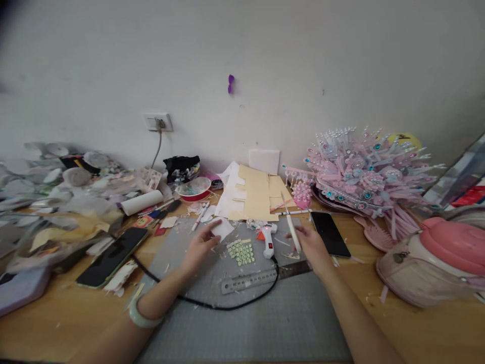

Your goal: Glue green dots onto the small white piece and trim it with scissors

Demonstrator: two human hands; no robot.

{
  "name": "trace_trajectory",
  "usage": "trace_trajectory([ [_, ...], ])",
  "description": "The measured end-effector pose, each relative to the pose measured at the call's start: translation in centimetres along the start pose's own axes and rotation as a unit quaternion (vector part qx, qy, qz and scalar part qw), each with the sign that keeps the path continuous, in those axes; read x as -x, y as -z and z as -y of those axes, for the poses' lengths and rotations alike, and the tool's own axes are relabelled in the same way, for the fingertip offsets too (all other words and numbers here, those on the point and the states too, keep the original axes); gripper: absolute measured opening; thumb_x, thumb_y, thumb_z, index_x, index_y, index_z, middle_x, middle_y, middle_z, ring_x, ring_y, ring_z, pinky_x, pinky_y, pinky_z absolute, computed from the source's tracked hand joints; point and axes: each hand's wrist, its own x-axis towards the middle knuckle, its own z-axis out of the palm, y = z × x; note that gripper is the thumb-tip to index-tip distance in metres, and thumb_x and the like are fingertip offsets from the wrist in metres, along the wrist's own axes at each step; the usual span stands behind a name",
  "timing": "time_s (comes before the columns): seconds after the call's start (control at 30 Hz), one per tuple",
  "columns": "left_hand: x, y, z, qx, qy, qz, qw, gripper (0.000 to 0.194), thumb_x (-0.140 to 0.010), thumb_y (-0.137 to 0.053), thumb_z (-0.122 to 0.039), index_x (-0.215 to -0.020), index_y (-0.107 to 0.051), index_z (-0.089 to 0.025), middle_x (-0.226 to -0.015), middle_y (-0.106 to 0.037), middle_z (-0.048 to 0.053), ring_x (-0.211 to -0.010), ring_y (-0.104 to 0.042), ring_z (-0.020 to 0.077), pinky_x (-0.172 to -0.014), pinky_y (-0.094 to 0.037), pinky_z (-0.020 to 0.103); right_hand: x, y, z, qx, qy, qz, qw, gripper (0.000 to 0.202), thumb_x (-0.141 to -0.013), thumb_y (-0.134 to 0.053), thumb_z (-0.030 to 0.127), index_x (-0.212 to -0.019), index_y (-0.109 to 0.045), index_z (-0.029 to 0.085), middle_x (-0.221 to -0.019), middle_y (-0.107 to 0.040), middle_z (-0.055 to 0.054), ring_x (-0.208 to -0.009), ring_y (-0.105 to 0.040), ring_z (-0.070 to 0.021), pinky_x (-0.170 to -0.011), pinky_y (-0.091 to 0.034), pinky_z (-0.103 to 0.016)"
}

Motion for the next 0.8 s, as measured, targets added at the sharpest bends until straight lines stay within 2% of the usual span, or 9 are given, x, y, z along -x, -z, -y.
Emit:
trace_trajectory([
  [0.07, -0.1, 0.0, 0.2, 0.007, -0.005, -0.003, 1.0, 0.052, -0.062, -0.054, -0.023, -0.112, -0.052, -0.013, -0.059, -0.042, -0.005, -0.056, -0.039, 0.0098, -0.06, -0.033, 0.023, 1.0, -0.9, 0.8, -0.184, 0.003, 0.051, 0.982, 0.038, -0.071, -0.043, 0.051, -0.09, -0.053, 0.02, -0.069, -0.057, -0.004, -0.05, -0.047, -0.0127, -0.043, -0.032, -0.024],
  [0.13, -0.2, 0.0, 0.3, 0.013, -0.007, -0.006, 1.0, 0.052, -0.062, -0.055, -0.023, -0.113, -0.051, -0.013, -0.058, -0.042, -0.005, -0.056, -0.039, 0.0096, -0.06, -0.032, 0.022, 2.2, -1.9, 1.4, -0.275, -0.016, 0.115, 0.955, 0.039, -0.072, -0.041, 0.054, -0.084, -0.054, 0.019, -0.059, -0.051, -0.001, -0.045, -0.042, -0.0104, -0.04, -0.029, -0.023],
  [0.23, -0.2, 0.1, 0.4, 0.026, -0.015, -0.008, 1.0, 0.052, -0.064, -0.054, -0.023, -0.115, -0.049, -0.014, -0.058, -0.042, -0.005, -0.056, -0.038, 0.0095, -0.059, -0.032, 0.022, 3.7, -3.3, 1.7, -0.305, -0.055, 0.249, 0.918, 0.054, -0.072, -0.03, 0.063, -0.076, -0.055, 0.016, -0.048, -0.04, 0.002, -0.038, -0.035, -0.0076, -0.039, -0.029, -0.023],
  [0.37, -0.1, 0.2, 0.6, 0.05, -0.035, -0.007, 0.998, 0.052, -0.067, -0.054, -0.024, -0.117, -0.046, -0.015, -0.058, -0.041, -0.005, -0.057, -0.038, 0.0095, -0.057, -0.03, 0.022, 4.7, -4.1, 1.3, -0.243, -0.096, 0.387, 0.884, 0.049, -0.066, -0.047, 0.06, -0.079, -0.056, 0.014, -0.049, -0.044, 0.003, -0.035, -0.037, -0.0051, -0.035, -0.025, -0.019],
  [0.43, 0.0, 0.2, 0.6, 0.061, -0.043, -0.004, 0.997, 0.052, -0.068, -0.054, -0.024, -0.118, -0.045, -0.016, -0.058, -0.042, -0.005, -0.057, -0.038, 0.0095, -0.057, -0.03, 0.022, 4.8, -4.3, 1.3, -0.206, -0.109, 0.408, 0.883, 0.046, -0.066, -0.05, 0.057, -0.077, -0.056, 0.013, -0.049, -0.046, 0.003, -0.034, -0.038, -0.0042, -0.034, -0.025, -0.018],
  [0.63, 0.6, -0.2, 0.2, 0.085, -0.051, 0.022, 0.995, 0.055, -0.067, -0.055, -0.024, -0.12, -0.043, -0.017, -0.06, -0.046, -0.004, -0.057, -0.039, 0.0095, -0.055, -0.03, 0.021, 4.6, -5.0, 1.0, -0.166, -0.106, 0.409, 0.891, 0.048, -0.062, -0.053, 0.058, -0.072, -0.055, 0.011, -0.046, -0.044, 0.006, -0.029, -0.036, -0.0027, -0.031, -0.027, -0.017],
  [0.8, 0.8, -0.4, 0.1, 0.097, -0.039, 0.053, 0.993, 0.058, -0.066, -0.057, -0.023, -0.121, -0.042, -0.016, -0.061, -0.048, -0.003, -0.057, -0.04, 0.0096, -0.055, -0.031, 0.021, 4.0, -5.5, -0.3, -0.14, -0.132, 0.425, 0.885, 0.036, -0.067, -0.054, 0.046, -0.073, -0.055, 0.011, -0.043, -0.045, 0.007, -0.028, -0.038, -0.0034, -0.029, -0.028, -0.015],
])
